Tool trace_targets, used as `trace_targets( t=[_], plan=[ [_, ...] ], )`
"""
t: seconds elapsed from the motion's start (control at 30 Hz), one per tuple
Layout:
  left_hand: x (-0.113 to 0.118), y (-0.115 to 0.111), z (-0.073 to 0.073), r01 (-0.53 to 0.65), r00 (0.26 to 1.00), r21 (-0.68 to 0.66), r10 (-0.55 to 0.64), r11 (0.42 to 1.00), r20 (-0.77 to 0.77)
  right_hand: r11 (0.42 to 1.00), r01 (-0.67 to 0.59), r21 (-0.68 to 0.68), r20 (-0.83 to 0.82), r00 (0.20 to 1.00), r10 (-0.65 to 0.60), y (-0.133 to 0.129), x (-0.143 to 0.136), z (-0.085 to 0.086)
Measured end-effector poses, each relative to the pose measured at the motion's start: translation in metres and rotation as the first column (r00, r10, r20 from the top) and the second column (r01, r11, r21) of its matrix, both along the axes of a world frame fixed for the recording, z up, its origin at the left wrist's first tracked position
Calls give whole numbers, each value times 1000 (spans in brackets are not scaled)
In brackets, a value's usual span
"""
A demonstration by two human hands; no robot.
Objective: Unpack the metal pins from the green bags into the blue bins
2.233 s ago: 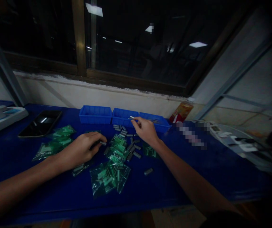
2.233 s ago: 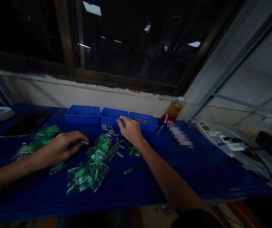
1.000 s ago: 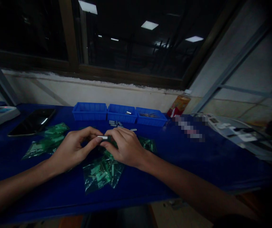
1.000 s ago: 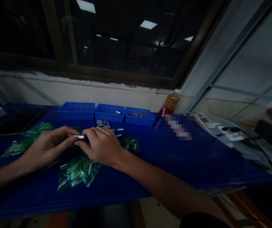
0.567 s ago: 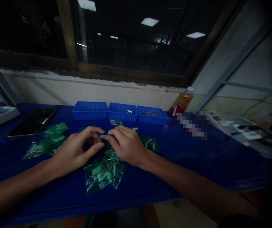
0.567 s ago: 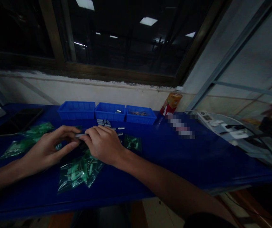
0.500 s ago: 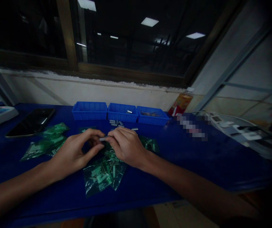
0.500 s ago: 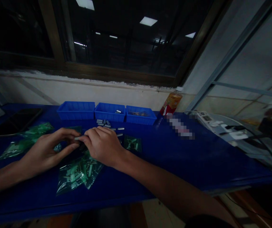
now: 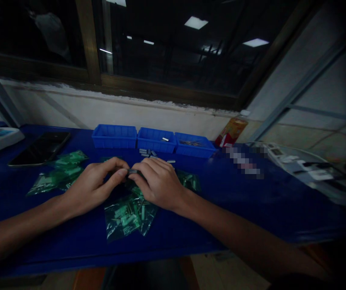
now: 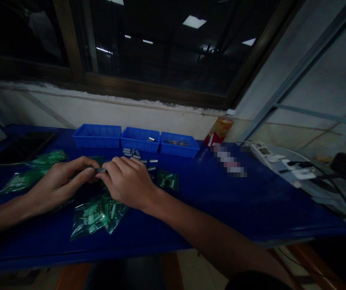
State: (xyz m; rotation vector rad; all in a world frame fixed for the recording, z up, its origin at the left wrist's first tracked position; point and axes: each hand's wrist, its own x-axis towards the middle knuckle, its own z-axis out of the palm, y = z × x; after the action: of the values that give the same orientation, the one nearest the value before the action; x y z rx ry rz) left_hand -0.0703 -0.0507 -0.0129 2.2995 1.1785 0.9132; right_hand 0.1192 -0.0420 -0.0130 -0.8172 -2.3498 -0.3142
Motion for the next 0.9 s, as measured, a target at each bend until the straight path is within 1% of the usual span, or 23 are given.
trace_targets(
  t=[0.07, 0.13, 0.2, 0.3, 0.37, 0.43, 0.53, 0.6, 0.67, 0.73, 0.8, 0.9],
  plan=[
    [1, 1, -2, -30, 999, 26, 29, 999, 15, 1000, 17, -17, -23, 1000, -18, 2, 0, -1],
    [3, 0, -2, -47, 999, 71, 47, 996, 11, 999, 23, -42, -44, 999, -24, 4, 1, 0],
    [6, -1, 3, -51, 999, 103, 52, 993, -6, 997, 17, -70, -73, 997, -22, 3, 1, 2],
    [11, -1, 14, -71, 997, 107, 74, 992, -25, 996, 9, -88, -146, 989, -22, 1, 3, 5],
    [16, 1, 19, -94, 995, 88, 96, 992, -23, 998, 13, -67, -172, 985, -24, 1, 4, 6],
    [22, 7, 20, -96, 995, 54, 95, 994, 14, 999, 23, -34, -156, 987, -28, 3, 6, 6],
    [30, 18, 19, -60, 993, -31, 63, 998, 98, 998, 57, 2, -115, 992, -56, 8, 10, 6],
    [30, 23, 18, -28, 992, -98, 39, 995, 116, 995, 98, 15, -99, 990, -96, 16, 14, 6],
    [25, 26, 14, -10, 999, -118, 16, 993, 47, 987, 161, 21, -99, 982, -158, 28, 23, 6],
    [16, 27, 9, -1, 994, -71, -7, 997, -109, 968, 250, 16, -118, 962, -246, 45, 36, 4],
    [7, 28, 3, 41, 969, -14, -43, 999, -245, 938, 347, 5, -148, 928, -343, 63, 53, 0],
    [1, 29, -5, 107, 937, 41, -87, 993, -339, 881, 472, -19, -162, 868, -469, 84, 73, -8]
  ],
)
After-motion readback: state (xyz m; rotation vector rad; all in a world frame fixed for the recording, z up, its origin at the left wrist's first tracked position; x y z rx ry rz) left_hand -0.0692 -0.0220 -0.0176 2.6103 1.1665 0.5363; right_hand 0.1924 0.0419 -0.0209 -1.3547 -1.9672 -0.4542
